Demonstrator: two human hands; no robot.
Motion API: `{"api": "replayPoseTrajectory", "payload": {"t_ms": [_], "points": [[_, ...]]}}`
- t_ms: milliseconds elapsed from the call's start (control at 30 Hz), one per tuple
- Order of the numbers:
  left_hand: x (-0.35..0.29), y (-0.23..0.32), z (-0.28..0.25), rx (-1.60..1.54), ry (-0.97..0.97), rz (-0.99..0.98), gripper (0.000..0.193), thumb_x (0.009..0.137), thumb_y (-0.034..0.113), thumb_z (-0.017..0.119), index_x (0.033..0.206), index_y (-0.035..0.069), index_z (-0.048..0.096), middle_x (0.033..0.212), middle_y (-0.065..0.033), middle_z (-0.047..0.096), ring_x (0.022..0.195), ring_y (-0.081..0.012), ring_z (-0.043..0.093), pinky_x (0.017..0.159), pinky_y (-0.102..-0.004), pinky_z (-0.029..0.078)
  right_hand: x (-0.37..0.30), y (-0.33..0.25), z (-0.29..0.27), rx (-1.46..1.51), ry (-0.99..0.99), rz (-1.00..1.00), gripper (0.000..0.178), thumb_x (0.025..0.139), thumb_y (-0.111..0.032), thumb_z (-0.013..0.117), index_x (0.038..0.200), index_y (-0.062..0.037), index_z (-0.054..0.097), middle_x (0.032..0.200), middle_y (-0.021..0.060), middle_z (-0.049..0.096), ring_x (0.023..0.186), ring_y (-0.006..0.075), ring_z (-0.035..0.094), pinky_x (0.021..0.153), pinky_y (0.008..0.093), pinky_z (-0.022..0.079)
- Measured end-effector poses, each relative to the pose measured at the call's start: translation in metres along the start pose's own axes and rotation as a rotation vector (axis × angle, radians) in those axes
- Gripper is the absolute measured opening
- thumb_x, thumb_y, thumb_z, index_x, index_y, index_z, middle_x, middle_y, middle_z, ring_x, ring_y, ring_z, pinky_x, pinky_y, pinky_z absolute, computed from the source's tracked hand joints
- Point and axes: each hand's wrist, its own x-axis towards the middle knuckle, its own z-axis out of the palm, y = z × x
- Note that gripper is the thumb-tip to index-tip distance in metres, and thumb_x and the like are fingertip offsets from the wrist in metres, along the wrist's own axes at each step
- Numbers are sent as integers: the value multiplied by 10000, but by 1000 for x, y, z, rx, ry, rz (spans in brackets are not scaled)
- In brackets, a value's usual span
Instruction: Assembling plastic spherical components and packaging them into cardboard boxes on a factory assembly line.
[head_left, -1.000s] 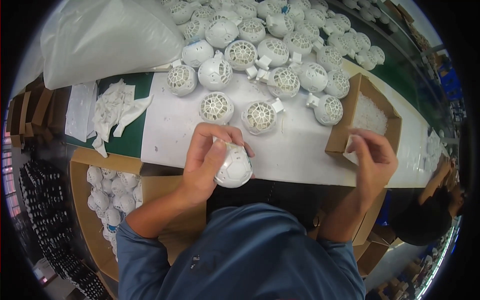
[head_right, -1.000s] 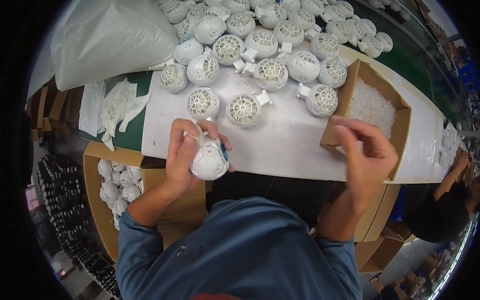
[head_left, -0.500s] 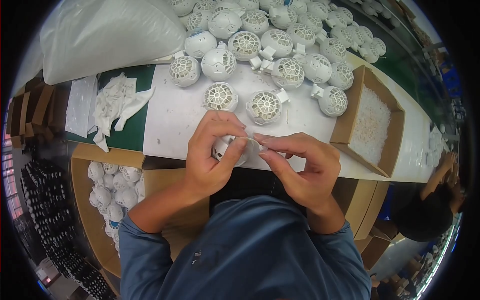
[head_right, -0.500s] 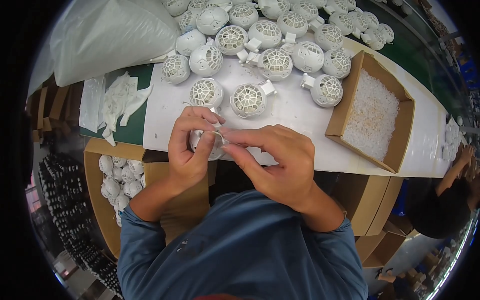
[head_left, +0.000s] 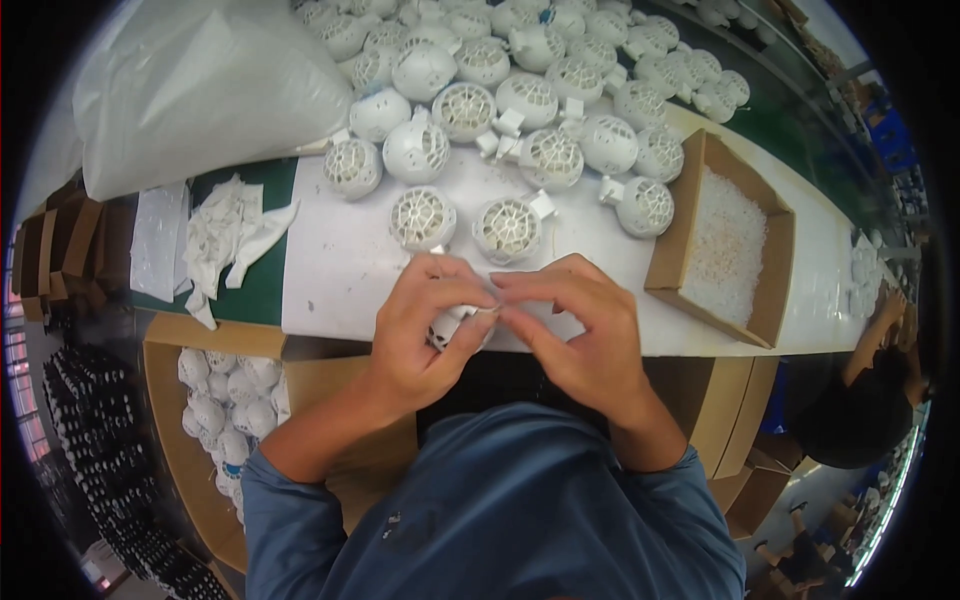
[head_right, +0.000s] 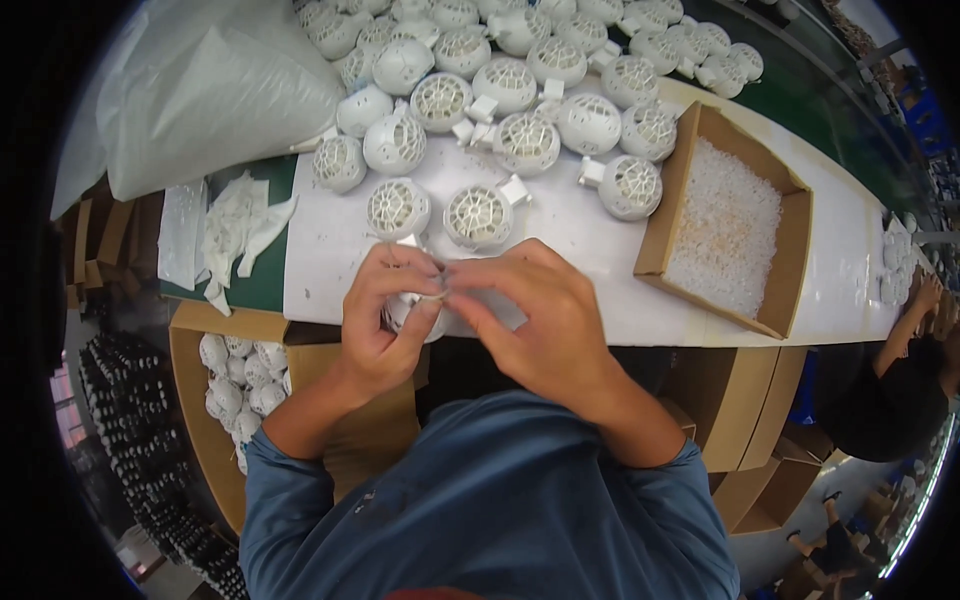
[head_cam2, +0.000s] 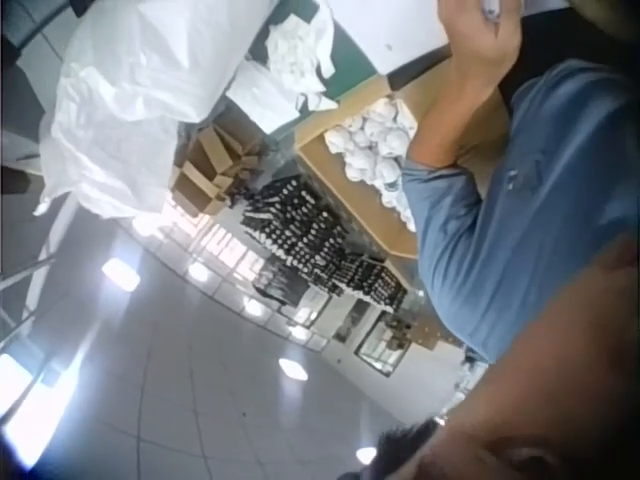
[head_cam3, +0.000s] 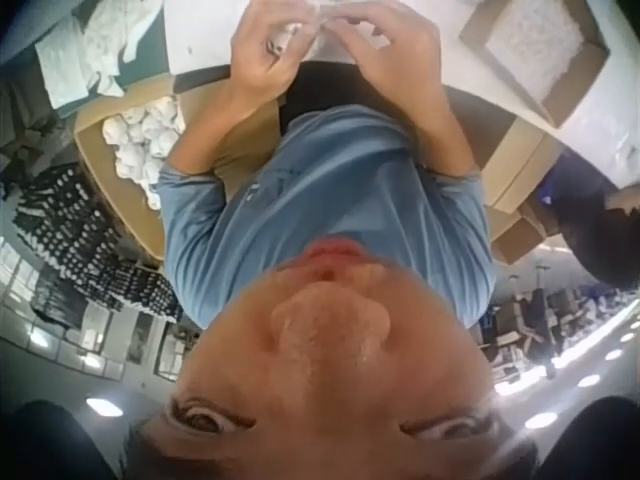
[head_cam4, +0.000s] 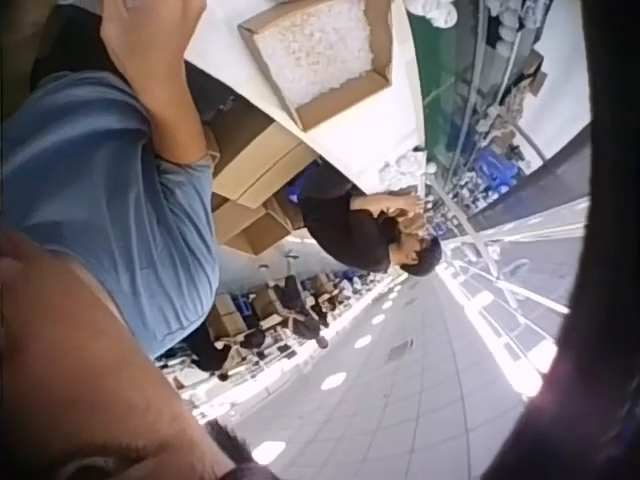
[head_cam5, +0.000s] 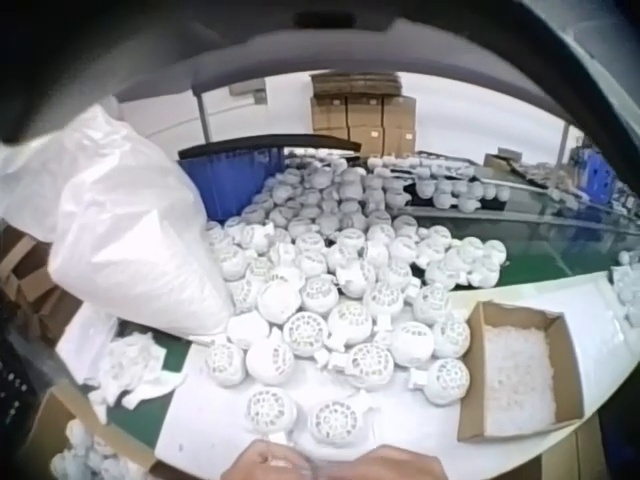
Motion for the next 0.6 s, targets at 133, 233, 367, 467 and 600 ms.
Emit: {"api": "replayPoseTrajectory", "payload": {"t_ms": [133,233,367,467,600], "points": [[-5,6,1,-94,-32,-115,504,801,208,758,1216,29,536,1002,-146,605,926,-280,601,783,-343,489,2,-1,0,29,-24,-118,202,692,34,754,883,-19,715,854,94,706,732,220,619,647,303,474],[-5,12,1,-150,-70,-191,747,756,329,807,1345,24,462,1020,-153,616,945,-295,616,797,-355,494,1,1,6,45,12,-131,192,690,54,745,869,-6,710,842,91,701,719,229,614,648,306,475],[-3,11,-4,3,-143,-137,1080,639,456,845,1467,22,305,1031,-164,630,941,-304,639,813,-358,498,-3,3,9,98,36,-140,204,674,71,746,861,3,702,808,86,688,708,232,610,632,312,473],[1,14,-7,-2,-218,-151,1172,599,498,846,1483,5,256,1020,-172,635,903,-305,654,803,-359,505,1,13,4,93,16,-208,220,659,70,752,861,1,699,784,86,678,701,234,608,612,317,469],[-1,23,-10,-82,-306,-361,1194,589,490,855,1482,-15,243,997,-176,637,896,-319,653,789,-356,511,3,21,3,-2,-23,-360,240,642,53,766,863,-8,694,756,90,660,684,243,601,584,322,461]]}}
